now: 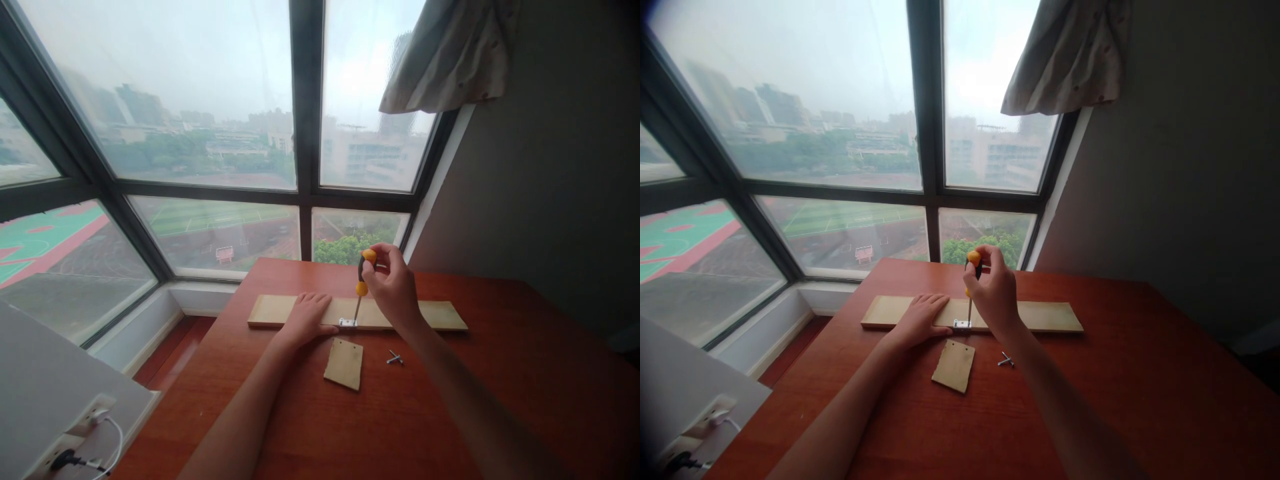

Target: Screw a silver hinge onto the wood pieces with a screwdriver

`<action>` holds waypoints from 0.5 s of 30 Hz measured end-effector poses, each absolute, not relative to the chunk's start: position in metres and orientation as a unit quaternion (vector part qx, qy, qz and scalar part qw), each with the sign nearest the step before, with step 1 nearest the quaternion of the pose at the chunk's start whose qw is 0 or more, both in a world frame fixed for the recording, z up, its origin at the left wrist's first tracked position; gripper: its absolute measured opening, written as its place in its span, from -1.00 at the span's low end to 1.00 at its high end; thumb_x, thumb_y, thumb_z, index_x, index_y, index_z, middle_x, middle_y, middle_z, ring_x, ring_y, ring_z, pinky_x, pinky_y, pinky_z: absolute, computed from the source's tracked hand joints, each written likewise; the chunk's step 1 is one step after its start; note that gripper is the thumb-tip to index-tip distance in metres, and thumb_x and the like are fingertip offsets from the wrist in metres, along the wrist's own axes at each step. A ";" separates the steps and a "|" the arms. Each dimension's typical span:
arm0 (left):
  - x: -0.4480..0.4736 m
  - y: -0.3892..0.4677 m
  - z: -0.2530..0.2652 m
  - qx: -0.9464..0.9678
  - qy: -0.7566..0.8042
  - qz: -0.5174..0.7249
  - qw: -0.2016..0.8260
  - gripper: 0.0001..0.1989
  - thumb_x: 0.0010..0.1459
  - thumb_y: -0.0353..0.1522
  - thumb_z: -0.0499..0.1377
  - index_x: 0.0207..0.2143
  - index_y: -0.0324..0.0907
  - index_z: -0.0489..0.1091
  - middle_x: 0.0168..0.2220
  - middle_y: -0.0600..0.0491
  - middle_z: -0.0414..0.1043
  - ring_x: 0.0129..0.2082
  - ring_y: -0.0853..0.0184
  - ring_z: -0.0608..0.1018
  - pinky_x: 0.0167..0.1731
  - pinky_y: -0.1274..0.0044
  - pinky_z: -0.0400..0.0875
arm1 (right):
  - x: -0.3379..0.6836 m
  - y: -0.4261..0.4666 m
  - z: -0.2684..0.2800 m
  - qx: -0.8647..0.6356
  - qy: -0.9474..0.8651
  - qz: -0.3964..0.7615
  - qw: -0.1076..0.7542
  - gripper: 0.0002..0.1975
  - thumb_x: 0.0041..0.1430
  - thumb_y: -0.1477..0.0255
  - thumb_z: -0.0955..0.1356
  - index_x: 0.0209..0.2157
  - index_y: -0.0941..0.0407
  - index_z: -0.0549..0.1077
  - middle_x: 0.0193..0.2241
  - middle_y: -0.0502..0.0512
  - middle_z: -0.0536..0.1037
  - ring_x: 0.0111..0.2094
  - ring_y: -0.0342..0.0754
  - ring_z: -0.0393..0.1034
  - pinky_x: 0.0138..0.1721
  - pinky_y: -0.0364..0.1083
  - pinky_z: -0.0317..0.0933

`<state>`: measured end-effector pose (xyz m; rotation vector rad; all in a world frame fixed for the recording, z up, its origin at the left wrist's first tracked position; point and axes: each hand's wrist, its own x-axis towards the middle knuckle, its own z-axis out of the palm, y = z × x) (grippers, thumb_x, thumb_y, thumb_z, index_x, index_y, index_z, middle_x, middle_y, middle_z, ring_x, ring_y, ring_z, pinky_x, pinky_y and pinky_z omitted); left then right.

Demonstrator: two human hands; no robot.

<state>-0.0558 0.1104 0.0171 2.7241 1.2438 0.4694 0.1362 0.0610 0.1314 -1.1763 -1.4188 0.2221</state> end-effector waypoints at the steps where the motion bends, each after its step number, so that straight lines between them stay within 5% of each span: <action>1: -0.056 0.110 0.017 0.897 0.410 0.155 0.055 -0.35 -0.03 -0.05 0.31 0.06 -0.12 0.28 0.11 -0.07 0.38 0.08 0.08 0.39 0.07 0.34 0.16 | 0.136 0.060 0.130 -0.505 -0.608 0.111 0.602 -0.75 0.12 0.41 0.31 -0.12 0.07 0.34 -0.22 0.10 0.55 -0.21 -0.03 0.48 -0.14 0.00 0.40; 5: -0.055 0.109 0.017 0.895 0.416 0.151 0.056 -0.34 -0.03 -0.05 0.31 0.08 -0.11 0.28 0.12 -0.08 0.37 0.09 0.07 0.38 0.09 0.32 0.15 | 0.138 0.057 0.130 -0.505 -0.615 0.116 0.594 -0.78 0.14 0.44 0.26 -0.14 0.07 0.34 -0.18 0.12 0.52 -0.17 -0.02 0.46 -0.14 0.00 0.40; 10: -0.055 0.109 0.018 0.893 0.422 0.144 0.060 -0.35 -0.03 -0.04 0.30 0.08 -0.09 0.28 0.10 -0.08 0.38 0.08 0.05 0.39 0.08 0.31 0.15 | 0.143 0.058 0.132 -0.525 -0.652 -0.060 0.543 -0.79 0.16 0.36 0.31 -0.15 0.08 0.37 -0.16 0.15 0.45 -0.12 0.05 0.37 -0.07 0.08 0.33; 15: -0.055 0.108 0.019 0.894 0.419 0.146 0.059 -0.36 -0.03 -0.05 0.30 0.06 -0.09 0.29 0.09 -0.08 0.39 0.08 0.06 0.39 0.08 0.32 0.16 | 0.143 0.058 0.135 -0.534 -0.675 -0.102 0.498 -0.73 0.15 0.39 0.31 -0.08 0.07 0.38 -0.19 0.12 0.45 -0.24 0.01 0.39 -0.19 0.01 0.35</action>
